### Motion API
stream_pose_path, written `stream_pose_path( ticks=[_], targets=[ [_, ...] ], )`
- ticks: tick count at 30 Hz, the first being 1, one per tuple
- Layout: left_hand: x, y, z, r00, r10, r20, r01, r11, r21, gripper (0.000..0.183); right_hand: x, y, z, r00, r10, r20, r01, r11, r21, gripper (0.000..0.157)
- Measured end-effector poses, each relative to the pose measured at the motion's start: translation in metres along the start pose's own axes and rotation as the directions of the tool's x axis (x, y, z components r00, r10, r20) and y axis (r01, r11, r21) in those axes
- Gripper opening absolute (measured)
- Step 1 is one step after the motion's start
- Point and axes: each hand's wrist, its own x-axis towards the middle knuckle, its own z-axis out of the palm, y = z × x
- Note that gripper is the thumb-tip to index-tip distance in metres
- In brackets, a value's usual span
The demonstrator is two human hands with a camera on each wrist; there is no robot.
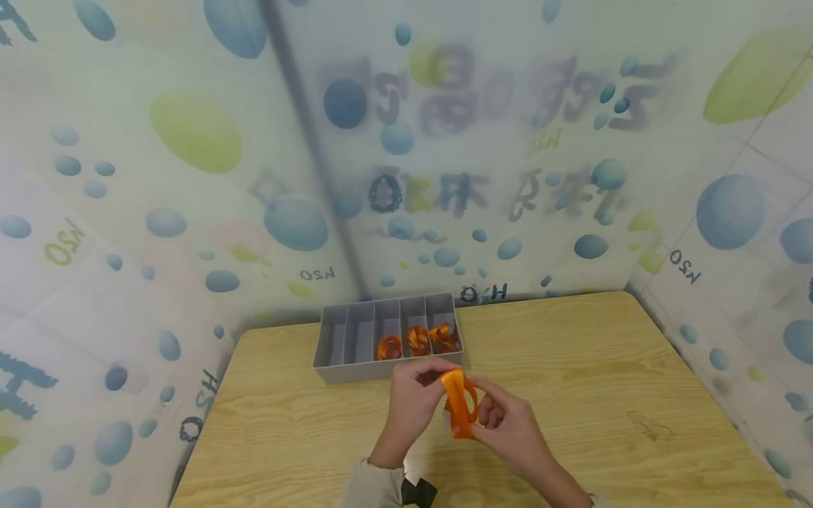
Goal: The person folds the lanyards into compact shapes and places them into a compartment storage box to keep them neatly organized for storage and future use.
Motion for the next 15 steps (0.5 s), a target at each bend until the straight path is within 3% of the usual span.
stream_pose_path(
  ticks=[4,10,15],
  targets=[
    [0.0,0.001,0.0,1.0,-0.023,-0.007,0.023,1.0,0.01,0.007,0.003,0.002,0.006,1.0,-0.004,0.028,0.003,0.998,0.064,0.049],
    [0.001,0.002,0.0,0.999,-0.043,-0.013,0.043,0.999,0.001,0.006,0.011,0.01,0.012,0.99,-0.109,0.09,0.098,0.987,0.124,0.023],
    [0.002,0.005,0.0,0.999,-0.04,-0.015,0.04,0.999,0.003,0.008,0.016,0.015,0.014,0.969,-0.191,0.158,0.159,0.968,0.195,0.015]
  ],
)
